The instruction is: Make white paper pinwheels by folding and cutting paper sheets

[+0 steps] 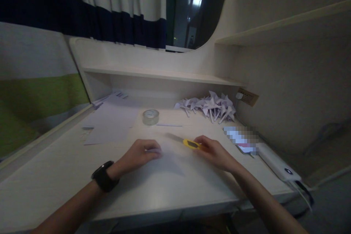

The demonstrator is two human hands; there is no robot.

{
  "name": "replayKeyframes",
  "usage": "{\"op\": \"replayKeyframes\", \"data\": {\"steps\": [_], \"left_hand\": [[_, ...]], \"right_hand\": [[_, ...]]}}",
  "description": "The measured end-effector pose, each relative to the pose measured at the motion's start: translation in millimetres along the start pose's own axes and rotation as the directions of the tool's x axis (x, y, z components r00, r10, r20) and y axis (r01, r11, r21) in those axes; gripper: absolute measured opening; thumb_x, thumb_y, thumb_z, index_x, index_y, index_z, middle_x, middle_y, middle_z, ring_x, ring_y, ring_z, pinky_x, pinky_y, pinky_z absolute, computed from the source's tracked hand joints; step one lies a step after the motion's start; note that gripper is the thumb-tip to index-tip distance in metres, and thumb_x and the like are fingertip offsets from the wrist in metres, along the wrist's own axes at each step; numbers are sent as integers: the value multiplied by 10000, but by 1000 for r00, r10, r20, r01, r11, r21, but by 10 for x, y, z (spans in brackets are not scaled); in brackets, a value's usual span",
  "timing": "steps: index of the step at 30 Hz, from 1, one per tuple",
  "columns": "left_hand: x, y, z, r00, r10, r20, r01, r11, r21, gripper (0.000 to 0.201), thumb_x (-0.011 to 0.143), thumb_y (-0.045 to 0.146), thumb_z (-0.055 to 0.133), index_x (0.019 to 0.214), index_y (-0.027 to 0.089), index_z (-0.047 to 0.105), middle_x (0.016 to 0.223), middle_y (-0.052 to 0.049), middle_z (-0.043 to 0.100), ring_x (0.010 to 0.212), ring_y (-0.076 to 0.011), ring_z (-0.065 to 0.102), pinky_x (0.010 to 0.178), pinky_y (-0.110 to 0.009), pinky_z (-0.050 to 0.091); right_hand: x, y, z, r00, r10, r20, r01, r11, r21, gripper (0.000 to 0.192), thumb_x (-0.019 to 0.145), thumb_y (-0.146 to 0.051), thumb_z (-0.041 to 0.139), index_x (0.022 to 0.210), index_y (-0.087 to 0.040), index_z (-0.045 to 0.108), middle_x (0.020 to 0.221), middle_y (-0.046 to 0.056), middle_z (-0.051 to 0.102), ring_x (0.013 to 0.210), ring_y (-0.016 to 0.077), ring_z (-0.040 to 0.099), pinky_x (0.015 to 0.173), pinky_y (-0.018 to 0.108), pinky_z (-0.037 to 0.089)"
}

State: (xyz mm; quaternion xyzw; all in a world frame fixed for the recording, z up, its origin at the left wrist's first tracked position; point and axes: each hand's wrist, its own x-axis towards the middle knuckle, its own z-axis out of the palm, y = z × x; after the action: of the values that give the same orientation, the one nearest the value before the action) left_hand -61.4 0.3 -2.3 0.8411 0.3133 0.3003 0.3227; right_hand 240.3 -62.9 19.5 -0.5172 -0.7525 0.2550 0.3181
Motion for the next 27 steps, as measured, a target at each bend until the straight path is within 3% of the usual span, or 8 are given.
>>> {"op": "replayKeyframes", "data": {"steps": [2, 5, 14, 19, 21, 24, 25, 27], "left_hand": [[-1, 9, -1, 1000, -5, 6, 5, 1000, 8, 80, 815, 267, 656, 793, 195, 685, 790, 3, 705, 751, -154, 637, 704, -262, 454], [25, 17, 18, 1000, -11, -16, 12, 999, 32, 90, 801, 271, 663, 775, 185, 677, 756, 6, 688, 719, -147, 618, 667, -250, 435], [270, -56, 137, 991, -103, -85, 103, 995, -2, 245, 787, 375, 641, 676, 158, 622, 683, -4, 637, 655, -149, 577, 599, -250, 417], [328, -204, 211, 979, -180, -96, 185, 982, 48, 243, 783, 388, 637, 731, 151, 653, 736, -40, 683, 681, -188, 621, 624, -295, 467], [299, -239, 246, 970, -177, -164, 197, 973, 117, 264, 798, 398, 626, 879, 152, 672, 881, -73, 710, 774, -220, 650, 700, -343, 502], [226, -217, 300, 965, -25, -262, 105, 950, 295, 420, 847, 394, 583, 1210, 182, 574, 1224, -120, 628, 1079, -271, 598, 914, -444, 468], [203, -188, 316, 973, 67, -219, 19, 929, 369, 438, 874, 383, 554, 1271, 199, 534, 1310, -116, 576, 1186, -275, 534, 986, -467, 420], [169, -113, 349, 975, 223, -14, -191, 864, 466, 405, 932, 356, 473, 1321, 248, 505, 1411, -68, 495, 1337, -263, 381, 1089, -489, 303]], "right_hand": [[-64, 91, -116, 999, -36, 38, 43, 976, -211, 192, 842, -288, 610, 997, -176, 619, 944, 79, 665, 817, 197, 618, 726, 311, 468], [-138, 190, -122, 992, -57, 111, 91, 942, -323, 176, 861, -250, 578, 1006, -167, 630, 952, 90, 640, 834, 199, 597, 748, 316, 461], [-65, 368, 41, 956, -184, 230, 250, 918, -308, 133, 898, -227, 553, 981, -186, 647, 958, 84, 613, 891, 202, 555, 804, 328, 452], [-53, 418, 45, 948, -207, 243, 276, 914, -297, 162, 896, -197, 549, 1014, -182, 659, 988, 95, 618, 907, 208, 551, 818, 336, 445], [-52, 432, 46, 947, -211, 242, 280, 912, -300, 173, 897, -189, 545, 1022, -180, 665, 993, 99, 619, 911, 209, 551, 821, 334, 442], [-44, 443, 58, 946, -210, 246, 280, 912, -299, 177, 895, -193, 552, 1018, -182, 679, 980, 100, 621, 897, 208, 553, 811, 330, 443], [-41, 442, 64, 947, -207, 246, 277, 913, -299, 173, 894, -196, 557, 1011, -183, 684, 971, 98, 621, 890, 207, 553, 806, 329, 443], [-38, 431, 75, 949, -205, 241, 274, 913, -302, 167, 889, -193, 563, 999, -182, 688, 957, 93, 621, 881, 204, 553, 801, 325, 441]]}}
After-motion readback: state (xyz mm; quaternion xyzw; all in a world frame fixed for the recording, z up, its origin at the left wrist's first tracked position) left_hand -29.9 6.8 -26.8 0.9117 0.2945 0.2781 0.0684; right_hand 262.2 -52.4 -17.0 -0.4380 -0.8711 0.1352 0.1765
